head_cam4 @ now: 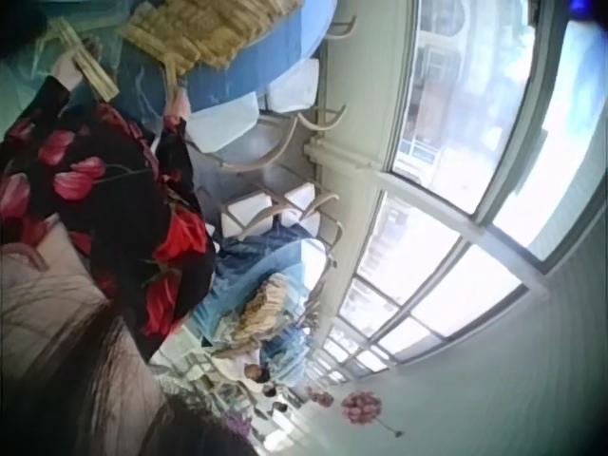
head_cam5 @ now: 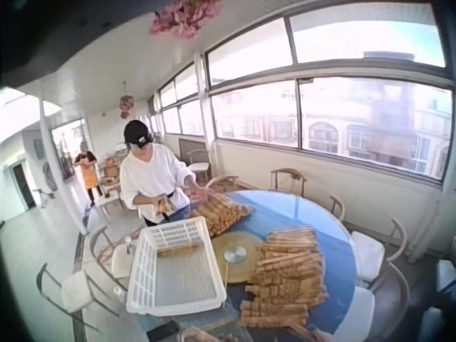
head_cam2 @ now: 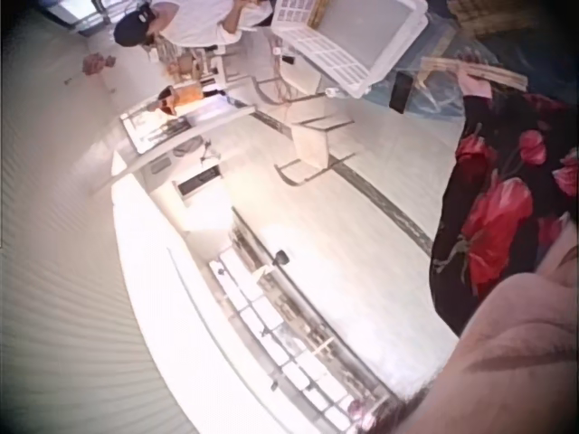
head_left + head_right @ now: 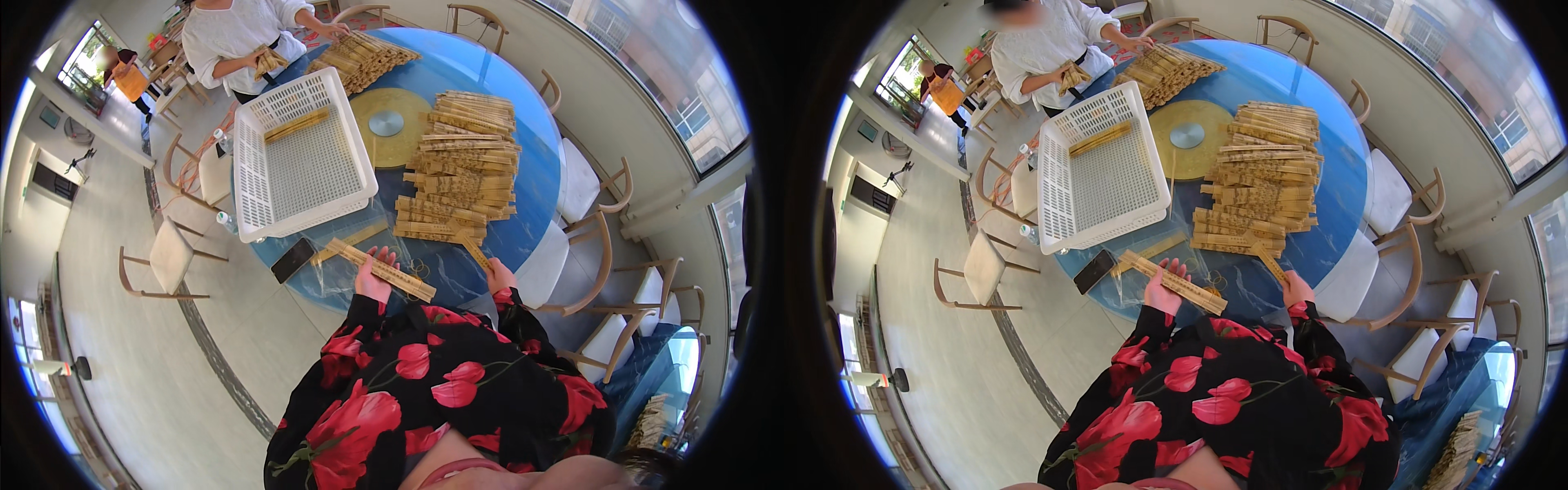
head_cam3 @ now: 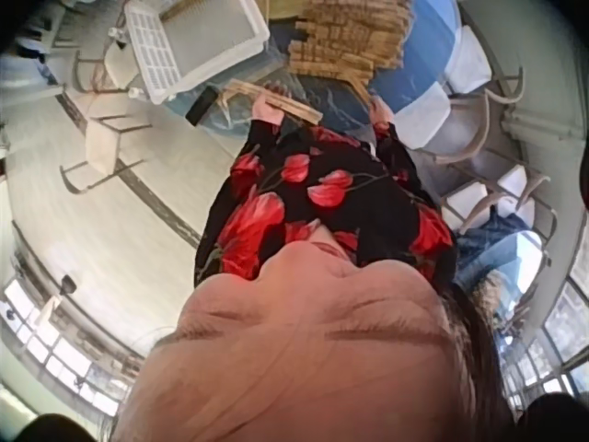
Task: The person assembles flat bamboo strips into bundles by hand, aligning them and securing them with rubber bands. The person places the finished bundles into a white basket on the table. Another person works nearby on similar items.
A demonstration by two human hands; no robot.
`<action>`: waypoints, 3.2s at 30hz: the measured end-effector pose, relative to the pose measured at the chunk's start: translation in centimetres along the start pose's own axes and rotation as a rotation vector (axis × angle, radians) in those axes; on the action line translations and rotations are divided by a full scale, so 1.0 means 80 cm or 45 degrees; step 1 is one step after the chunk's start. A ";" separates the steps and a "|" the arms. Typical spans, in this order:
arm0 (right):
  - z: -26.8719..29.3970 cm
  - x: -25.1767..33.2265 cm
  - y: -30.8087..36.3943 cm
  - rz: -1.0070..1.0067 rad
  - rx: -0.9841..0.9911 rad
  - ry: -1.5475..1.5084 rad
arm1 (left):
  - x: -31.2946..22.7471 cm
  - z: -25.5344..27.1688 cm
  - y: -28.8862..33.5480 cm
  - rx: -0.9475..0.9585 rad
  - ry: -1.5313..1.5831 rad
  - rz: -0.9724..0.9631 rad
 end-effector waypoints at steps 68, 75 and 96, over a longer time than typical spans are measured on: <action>-0.017 0.099 -0.132 0.512 -0.196 0.300 | -0.036 0.018 0.022 0.019 0.040 -0.176; -0.048 0.079 -0.159 0.514 -0.187 0.661 | -0.032 0.009 0.026 0.075 0.094 -0.168; -0.068 0.109 -0.045 -0.336 0.574 -1.142 | -0.004 -0.007 0.017 0.094 0.092 -0.032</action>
Point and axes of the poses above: each hand's wrist, its own y-axis away from the middle knuckle, its own z-axis out of the back of the hand, x = y × z, the point moved 9 cm from there along -y, towards the middle knuckle, and after that the axes turned 9 degrees about -y, right-handed, at the moved point
